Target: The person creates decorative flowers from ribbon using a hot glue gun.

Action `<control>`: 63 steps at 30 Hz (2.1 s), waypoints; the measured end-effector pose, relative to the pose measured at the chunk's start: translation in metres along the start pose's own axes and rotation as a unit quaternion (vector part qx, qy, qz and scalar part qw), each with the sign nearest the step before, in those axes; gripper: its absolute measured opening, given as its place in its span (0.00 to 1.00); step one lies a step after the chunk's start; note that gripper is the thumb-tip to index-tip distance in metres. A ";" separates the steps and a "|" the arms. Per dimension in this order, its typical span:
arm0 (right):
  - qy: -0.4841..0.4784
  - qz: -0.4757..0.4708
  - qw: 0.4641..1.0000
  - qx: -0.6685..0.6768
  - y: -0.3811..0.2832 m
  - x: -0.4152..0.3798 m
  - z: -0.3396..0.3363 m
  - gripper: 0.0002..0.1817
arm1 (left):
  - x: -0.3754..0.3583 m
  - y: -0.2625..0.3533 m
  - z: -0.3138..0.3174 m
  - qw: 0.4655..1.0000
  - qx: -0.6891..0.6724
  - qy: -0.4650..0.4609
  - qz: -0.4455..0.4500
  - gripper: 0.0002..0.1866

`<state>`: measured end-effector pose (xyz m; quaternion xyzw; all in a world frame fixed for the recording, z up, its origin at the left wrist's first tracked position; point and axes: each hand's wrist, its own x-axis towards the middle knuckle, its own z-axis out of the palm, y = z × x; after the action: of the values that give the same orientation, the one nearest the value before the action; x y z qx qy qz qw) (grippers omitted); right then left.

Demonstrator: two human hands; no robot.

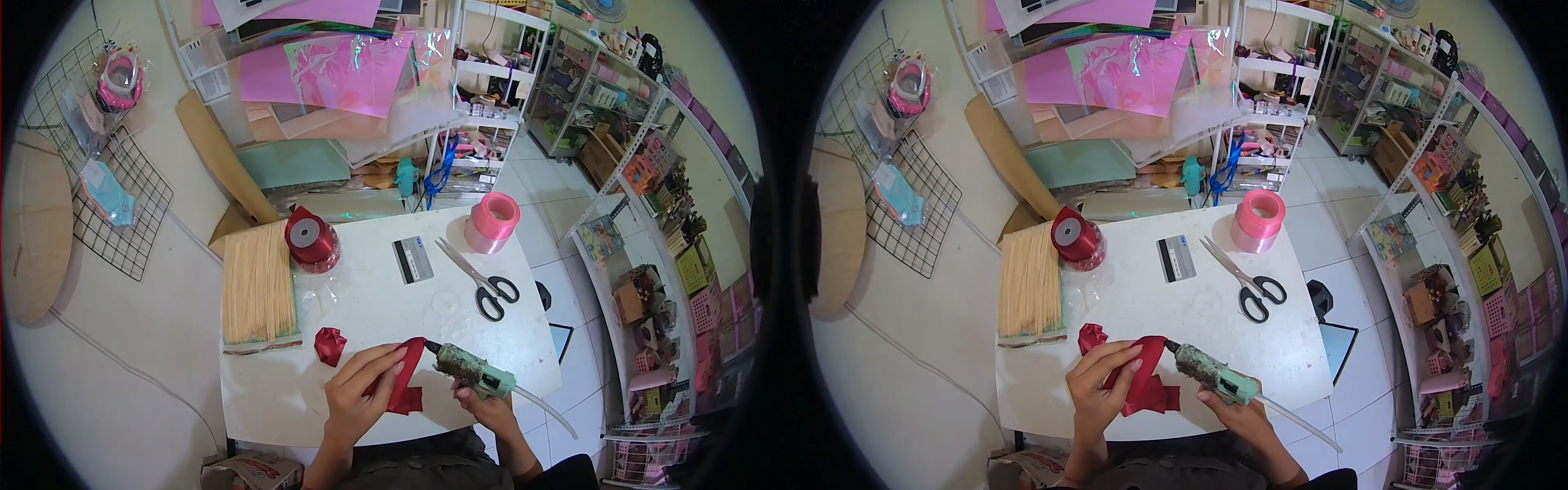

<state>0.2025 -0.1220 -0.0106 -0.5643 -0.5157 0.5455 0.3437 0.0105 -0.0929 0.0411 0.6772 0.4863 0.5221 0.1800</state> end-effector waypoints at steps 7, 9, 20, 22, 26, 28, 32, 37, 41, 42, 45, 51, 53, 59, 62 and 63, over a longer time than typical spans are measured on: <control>0.080 0.002 0.997 -0.004 -0.003 -0.003 -0.005 0.16 | 0.001 -0.004 0.000 1.000 0.006 -0.008 0.011 0.14; 0.075 -0.024 0.993 0.090 -0.003 -0.003 -0.006 0.18 | 0.001 -0.008 0.002 1.000 0.004 0.001 0.008 0.15; -0.030 -0.064 0.983 0.169 0.005 -0.014 0.010 0.20 | -0.006 -0.016 0.016 0.986 -0.132 0.073 -0.074 0.25; -0.032 -0.065 0.985 0.155 0.005 -0.014 0.013 0.18 | -0.008 -0.016 0.016 0.987 -0.116 0.097 -0.056 0.25; -0.019 -0.068 0.989 0.127 -0.001 -0.013 0.018 0.17 | -0.009 -0.012 0.016 0.986 -0.115 0.106 -0.050 0.26; -0.015 -0.066 0.991 0.119 -0.001 -0.013 0.017 0.16 | -0.008 -0.012 0.015 0.987 -0.118 0.101 -0.037 0.26; -0.031 -0.060 0.995 0.074 -0.008 -0.012 0.018 0.16 | -0.009 -0.011 0.015 0.986 -0.127 0.097 -0.039 0.26; -0.015 -0.061 0.995 0.080 -0.012 -0.012 0.020 0.13 | -0.009 -0.011 0.015 0.985 -0.143 0.096 -0.030 0.26; -0.016 -0.057 0.995 0.075 -0.012 -0.012 0.020 0.13 | -0.009 -0.012 0.015 0.984 -0.145 0.094 -0.033 0.26; -0.015 -0.054 0.996 0.075 -0.014 -0.012 0.020 0.13 | -0.009 -0.011 0.015 0.985 -0.145 0.093 -0.032 0.26; -0.014 -0.050 0.995 0.086 -0.018 -0.012 0.020 0.12 | -0.009 -0.011 0.015 0.984 -0.147 0.092 -0.032 0.26; -0.015 -0.054 0.995 0.086 -0.016 -0.012 0.020 0.13 | -0.009 -0.010 0.014 0.982 -0.160 0.092 -0.046 0.26; -0.012 -0.057 0.994 0.090 -0.018 -0.011 0.020 0.13 | -0.008 -0.010 0.015 0.981 -0.163 0.091 -0.049 0.26; 0.040 -0.097 0.991 -0.080 -0.013 0.002 0.014 0.13 | 0.001 -0.012 0.012 0.934 -0.313 0.098 -0.140 0.26; 0.067 -0.245 0.944 -0.211 -0.005 0.017 0.006 0.18 | 0.003 -0.018 0.010 0.908 -0.362 0.084 -0.195 0.27; 0.074 -0.260 0.932 -0.243 -0.006 0.022 0.002 0.19 | 0.003 -0.019 0.010 0.900 -0.379 0.084 -0.200 0.27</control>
<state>0.1962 -0.1002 -0.0110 -0.5154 -0.7342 0.2522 0.3629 0.0097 -0.0791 0.0242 0.4002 0.3905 0.6744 0.4822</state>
